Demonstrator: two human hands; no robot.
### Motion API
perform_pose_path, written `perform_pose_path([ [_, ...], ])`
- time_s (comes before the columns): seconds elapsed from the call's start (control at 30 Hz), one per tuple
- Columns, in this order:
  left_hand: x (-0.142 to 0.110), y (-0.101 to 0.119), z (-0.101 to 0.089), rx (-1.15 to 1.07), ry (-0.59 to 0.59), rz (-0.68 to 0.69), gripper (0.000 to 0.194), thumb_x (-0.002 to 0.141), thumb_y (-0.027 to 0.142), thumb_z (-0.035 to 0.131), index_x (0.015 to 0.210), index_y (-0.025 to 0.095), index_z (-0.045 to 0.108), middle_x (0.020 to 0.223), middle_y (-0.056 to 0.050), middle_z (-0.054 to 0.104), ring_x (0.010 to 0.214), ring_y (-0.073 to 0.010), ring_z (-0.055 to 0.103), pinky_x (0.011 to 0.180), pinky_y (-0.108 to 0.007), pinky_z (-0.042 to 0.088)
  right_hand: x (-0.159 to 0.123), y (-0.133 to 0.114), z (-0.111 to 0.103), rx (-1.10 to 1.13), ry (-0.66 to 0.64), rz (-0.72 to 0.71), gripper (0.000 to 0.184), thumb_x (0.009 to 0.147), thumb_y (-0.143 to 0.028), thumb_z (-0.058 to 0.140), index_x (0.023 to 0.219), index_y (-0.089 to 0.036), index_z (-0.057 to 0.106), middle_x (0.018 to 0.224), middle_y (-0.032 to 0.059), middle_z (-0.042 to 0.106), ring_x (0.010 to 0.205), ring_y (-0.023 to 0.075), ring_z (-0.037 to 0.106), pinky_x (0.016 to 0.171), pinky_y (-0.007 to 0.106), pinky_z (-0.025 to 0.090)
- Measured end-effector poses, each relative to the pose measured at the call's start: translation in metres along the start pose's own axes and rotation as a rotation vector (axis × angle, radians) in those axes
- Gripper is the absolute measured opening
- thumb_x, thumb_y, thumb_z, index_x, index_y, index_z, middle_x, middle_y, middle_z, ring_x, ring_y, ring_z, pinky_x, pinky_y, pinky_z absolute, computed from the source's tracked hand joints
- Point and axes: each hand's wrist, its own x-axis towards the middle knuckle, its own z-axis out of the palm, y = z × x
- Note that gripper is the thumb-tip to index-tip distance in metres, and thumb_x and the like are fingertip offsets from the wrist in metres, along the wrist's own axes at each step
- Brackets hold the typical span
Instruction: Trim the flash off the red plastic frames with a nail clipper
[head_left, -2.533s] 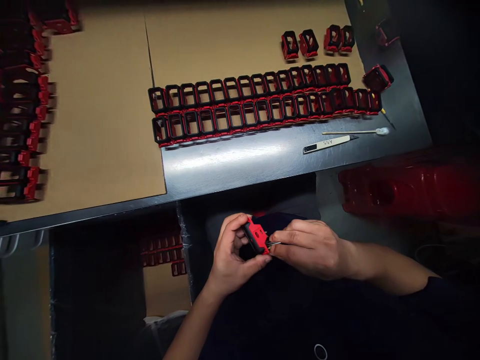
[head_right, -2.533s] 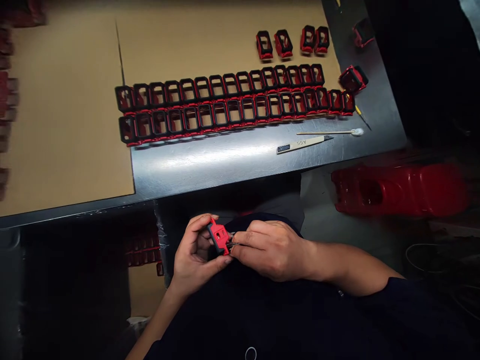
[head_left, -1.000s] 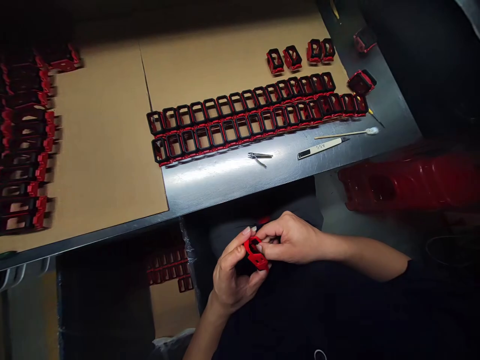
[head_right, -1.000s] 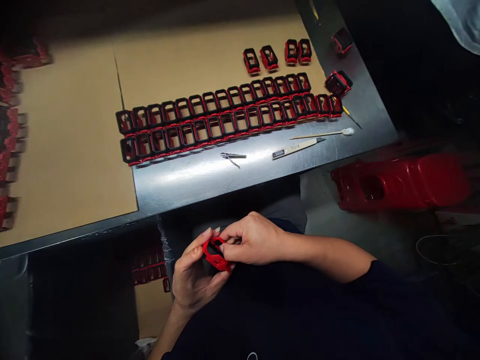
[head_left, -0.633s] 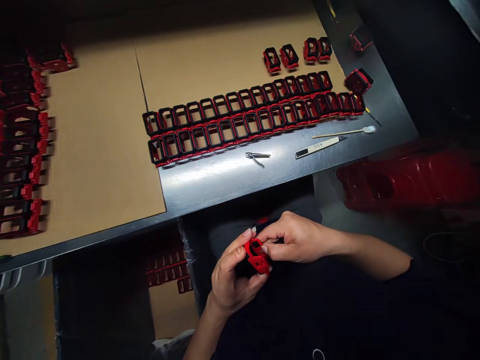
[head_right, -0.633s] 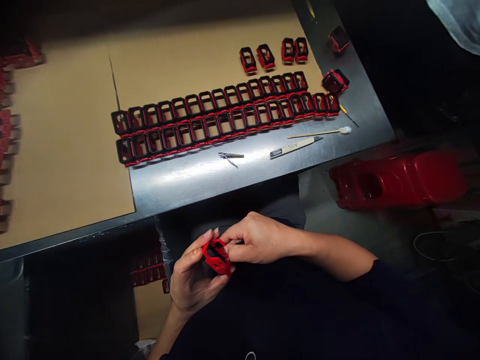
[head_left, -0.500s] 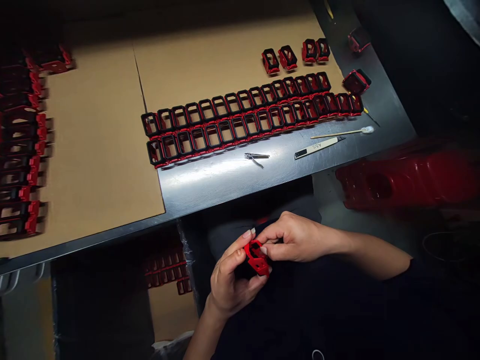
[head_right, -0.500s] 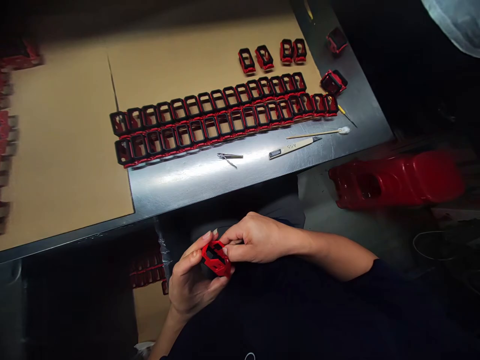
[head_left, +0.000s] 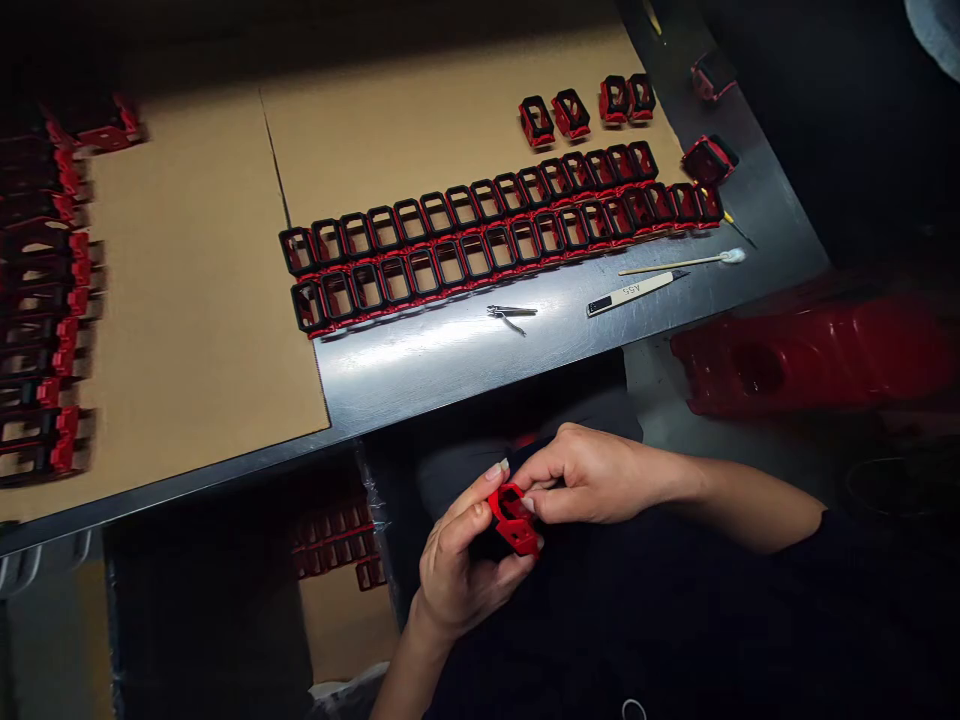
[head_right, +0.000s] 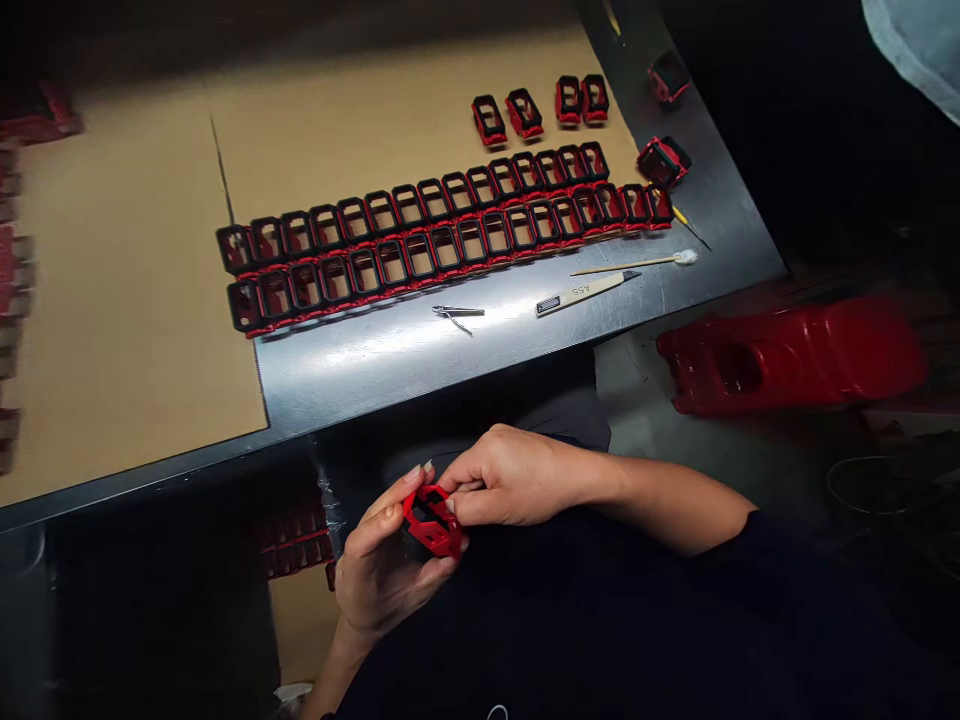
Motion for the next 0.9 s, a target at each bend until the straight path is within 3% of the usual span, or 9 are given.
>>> perform_pose_path([
  [0.17, 0.000, -0.001, -0.001, -0.031, -0.001, -0.005, 0.079, 0.077, 0.018, 0.086, 0.146, 0.025, 0.047, 0.137, -0.016, 0.066, 0.120, -0.0275, 0.069, 0.096, -0.041, 0.062, 0.000, 0.003, 0.000, 0.024, -0.009, -0.011, 0.021, 0.090, -0.019, 0.058, 0.094, -0.010, 0.076, 0.063, -0.0041, 0.057, 0.054, 0.0037, 0.045, 0.051, 0.013, 0.032],
  [0.33, 0.002, -0.001, -0.001, -0.014, -0.012, -0.015, 0.079, 0.076, 0.018, 0.086, 0.145, 0.025, 0.048, 0.134, -0.016, 0.068, 0.118, -0.0280, 0.070, 0.094, -0.042, 0.063, 0.002, 0.001, 0.000, -0.086, 0.044, -0.026, 0.019, 0.089, -0.018, 0.059, 0.076, -0.011, 0.071, 0.056, -0.0056, 0.052, 0.048, 0.0020, 0.040, 0.049, 0.014, 0.027],
  [0.4, 0.002, -0.001, 0.000, -0.021, -0.013, -0.015, 0.080, 0.077, 0.020, 0.086, 0.146, 0.025, 0.047, 0.134, -0.016, 0.067, 0.118, -0.0279, 0.070, 0.095, -0.042, 0.063, 0.002, 0.000, -0.002, -0.077, -0.017, -0.032, 0.020, 0.091, -0.017, 0.056, 0.080, -0.012, 0.072, 0.054, -0.0066, 0.047, 0.046, 0.0021, 0.035, 0.047, 0.015, 0.025],
  [0.5, 0.001, -0.002, 0.001, -0.019, -0.003, -0.017, 0.079, 0.077, 0.020, 0.086, 0.145, 0.022, 0.047, 0.135, -0.017, 0.067, 0.119, -0.0277, 0.069, 0.096, -0.041, 0.062, 0.003, 0.000, -0.002, -0.018, -0.025, 0.005, 0.019, 0.090, -0.020, 0.058, 0.090, -0.012, 0.075, 0.060, -0.0054, 0.055, 0.051, 0.0034, 0.042, 0.049, 0.014, 0.029],
  [0.6, 0.000, -0.003, 0.002, 0.001, -0.002, -0.037, 0.077, 0.076, 0.019, 0.086, 0.143, 0.021, 0.048, 0.133, -0.018, 0.067, 0.118, -0.0283, 0.070, 0.094, -0.042, 0.063, 0.004, 0.001, 0.001, -0.047, 0.064, 0.027, 0.017, 0.087, -0.019, 0.061, 0.077, -0.012, 0.071, 0.059, -0.0054, 0.054, 0.051, 0.0032, 0.043, 0.050, 0.015, 0.030],
  [0.67, -0.002, -0.003, 0.002, -0.004, 0.003, -0.064, 0.077, 0.074, 0.019, 0.087, 0.141, 0.023, 0.049, 0.131, -0.017, 0.068, 0.116, -0.0289, 0.071, 0.093, -0.044, 0.064, 0.005, 0.002, 0.000, -0.070, 0.037, 0.021, 0.019, 0.086, -0.016, 0.057, 0.072, -0.011, 0.069, 0.054, -0.0061, 0.048, 0.048, 0.0031, 0.037, 0.048, 0.016, 0.026],
  [0.77, -0.005, -0.003, 0.004, -0.057, 0.038, -0.117, 0.077, 0.072, 0.021, 0.088, 0.139, 0.023, 0.049, 0.130, -0.017, 0.068, 0.115, -0.0298, 0.072, 0.094, -0.046, 0.063, 0.003, 0.007, -0.004, 0.094, -0.041, 0.058, 0.026, 0.088, -0.015, 0.050, 0.091, -0.011, 0.075, 0.068, -0.0017, 0.063, 0.059, 0.0064, 0.054, 0.058, 0.015, 0.040],
  [0.83, -0.007, -0.004, 0.006, -0.108, 0.056, -0.145, 0.076, 0.073, 0.023, 0.088, 0.139, 0.022, 0.049, 0.131, -0.018, 0.067, 0.116, -0.0306, 0.071, 0.094, -0.048, 0.062, 0.002, 0.011, -0.005, 0.219, -0.004, 0.108, 0.031, 0.088, -0.018, 0.049, 0.102, -0.010, 0.075, 0.081, 0.0028, 0.071, 0.072, 0.0105, 0.064, 0.069, 0.017, 0.047],
  [0.9, -0.009, -0.005, 0.008, -0.142, 0.061, -0.161, 0.076, 0.074, 0.023, 0.087, 0.139, 0.023, 0.048, 0.132, -0.018, 0.066, 0.118, -0.0305, 0.070, 0.095, -0.048, 0.062, 0.002, 0.013, -0.001, 0.218, 0.075, 0.145, 0.027, 0.089, -0.026, 0.056, 0.100, -0.010, 0.075, 0.077, 0.0025, 0.070, 0.069, 0.0102, 0.063, 0.065, 0.017, 0.046],
])
